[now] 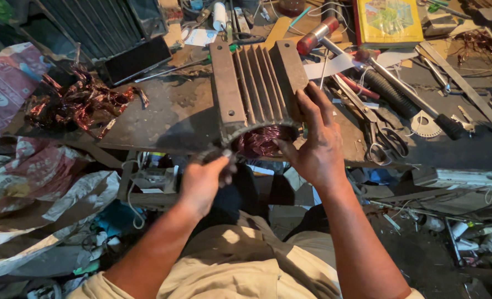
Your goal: The person sits at a cluttered workbench and works on an electric motor stator, using a screwdriver to work inside the slots and handling copper wire coils. They press wire windings into the stator, reposition the stator housing, and use a hammer to tap and seat the windings in place.
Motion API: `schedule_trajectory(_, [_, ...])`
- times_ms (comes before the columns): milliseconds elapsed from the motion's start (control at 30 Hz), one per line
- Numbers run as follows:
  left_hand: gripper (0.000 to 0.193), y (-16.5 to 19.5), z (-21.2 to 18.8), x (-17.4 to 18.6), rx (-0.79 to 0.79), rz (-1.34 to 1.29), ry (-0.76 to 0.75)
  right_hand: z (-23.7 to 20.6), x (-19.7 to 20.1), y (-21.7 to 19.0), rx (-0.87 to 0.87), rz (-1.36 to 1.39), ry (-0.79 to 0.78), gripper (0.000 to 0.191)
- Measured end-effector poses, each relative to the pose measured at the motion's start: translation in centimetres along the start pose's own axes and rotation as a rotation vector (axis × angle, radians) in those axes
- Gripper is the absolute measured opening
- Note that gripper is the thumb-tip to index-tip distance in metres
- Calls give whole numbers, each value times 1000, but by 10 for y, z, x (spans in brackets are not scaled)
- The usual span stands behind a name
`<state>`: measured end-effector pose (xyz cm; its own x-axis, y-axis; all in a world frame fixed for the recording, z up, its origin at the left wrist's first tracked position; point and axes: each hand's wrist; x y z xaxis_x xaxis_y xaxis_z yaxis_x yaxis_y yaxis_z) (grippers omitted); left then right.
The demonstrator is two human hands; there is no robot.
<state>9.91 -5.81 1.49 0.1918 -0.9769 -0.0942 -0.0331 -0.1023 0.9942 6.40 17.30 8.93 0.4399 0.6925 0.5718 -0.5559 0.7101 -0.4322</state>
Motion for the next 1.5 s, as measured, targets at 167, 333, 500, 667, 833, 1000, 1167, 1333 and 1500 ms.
schedule_trajectory(167, [43,37,-22,14,-1051,872,116,-1,1,-1,4,20,9,92])
schedule_trajectory(333, [31,48,-14,11,-1103,1068,47,-1,0,-2,-10,15,1,94])
schedule_trajectory(500, [19,22,-5,13,-971,836,74,-2,0,0,27,11,23,94])
schedule_trajectory(667, [13,-26,12,4,218,-222,-55,-2,-2,1,-31,7,-8,96])
schedule_trajectory(833, [27,-27,8,3,-9,16,-66,-2,-1,2,3,12,-3,95])
schedule_trajectory(1000, [43,19,-16,15,-875,775,134,-2,0,1,19,9,13,94])
schedule_trajectory(1167, [35,45,-10,19,-1180,1144,72,-2,0,-1,-68,43,-31,96])
schedule_trajectory(1333, [25,38,-3,20,-1163,1043,21,-1,1,-1,2,9,0,95])
schedule_trajectory(1500, [8,-5,-1,12,-438,371,68,-2,0,1,17,14,4,96])
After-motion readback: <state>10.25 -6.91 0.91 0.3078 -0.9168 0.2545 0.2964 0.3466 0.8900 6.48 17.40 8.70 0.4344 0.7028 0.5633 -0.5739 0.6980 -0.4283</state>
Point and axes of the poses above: each hand's wrist, its own z-axis towards the middle knuckle, its own x-axis out of the back of the hand, y = z × x, and after that the axes turned 5 degrees about y, right-handed
